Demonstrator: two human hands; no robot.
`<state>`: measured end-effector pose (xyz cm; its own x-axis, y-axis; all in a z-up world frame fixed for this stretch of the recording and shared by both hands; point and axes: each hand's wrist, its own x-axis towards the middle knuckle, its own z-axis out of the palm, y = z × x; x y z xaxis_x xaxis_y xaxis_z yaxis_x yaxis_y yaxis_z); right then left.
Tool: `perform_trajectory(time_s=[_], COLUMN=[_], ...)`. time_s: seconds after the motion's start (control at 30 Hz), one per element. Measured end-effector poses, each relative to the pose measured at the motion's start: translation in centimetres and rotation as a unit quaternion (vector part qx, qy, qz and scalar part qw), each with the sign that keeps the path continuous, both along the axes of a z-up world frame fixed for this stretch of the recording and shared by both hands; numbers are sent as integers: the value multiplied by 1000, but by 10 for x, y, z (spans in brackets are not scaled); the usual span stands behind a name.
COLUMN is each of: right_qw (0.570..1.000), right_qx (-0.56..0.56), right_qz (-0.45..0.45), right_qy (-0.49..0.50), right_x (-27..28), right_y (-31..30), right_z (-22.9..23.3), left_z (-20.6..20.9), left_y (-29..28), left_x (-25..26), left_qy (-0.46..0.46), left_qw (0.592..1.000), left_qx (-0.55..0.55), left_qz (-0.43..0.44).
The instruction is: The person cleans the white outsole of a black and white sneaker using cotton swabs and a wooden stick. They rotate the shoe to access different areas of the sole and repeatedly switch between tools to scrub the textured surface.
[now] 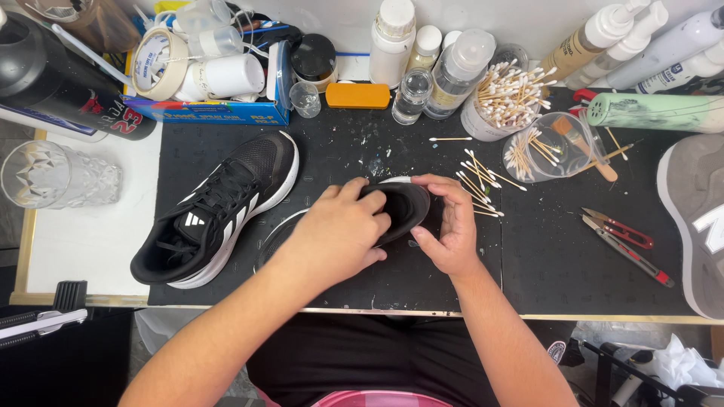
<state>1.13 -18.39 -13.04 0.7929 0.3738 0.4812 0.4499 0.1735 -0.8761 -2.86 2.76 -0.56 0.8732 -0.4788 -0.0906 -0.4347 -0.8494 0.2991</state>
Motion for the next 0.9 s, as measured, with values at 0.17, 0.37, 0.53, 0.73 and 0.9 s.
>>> perform_trajectory(time_s=[0.17, 0.37, 0.53, 0.73, 0.9], right_qw=[1000, 999, 992, 991, 997], right_qx=[-13, 5, 86, 84, 57], right_qz=[2, 20, 63, 72, -12], right_qy=[21, 47, 63, 79, 56], right_x=[6, 4, 4, 4, 7], right_y=[5, 2, -3, -5, -7], right_z=[-2, -6, -4, 0, -11], left_z=[-3, -12, -21, -62, -116], left_y=[22, 28, 56, 68, 96], left_x=[-13, -22, -8, -7, -24], left_qy=[-40, 43, 327, 510, 503], left_qw=[974, 964, 884, 630, 365], left_qx=[-195, -123, -188, -456, -635], left_qz=[110, 232, 276, 368, 459])
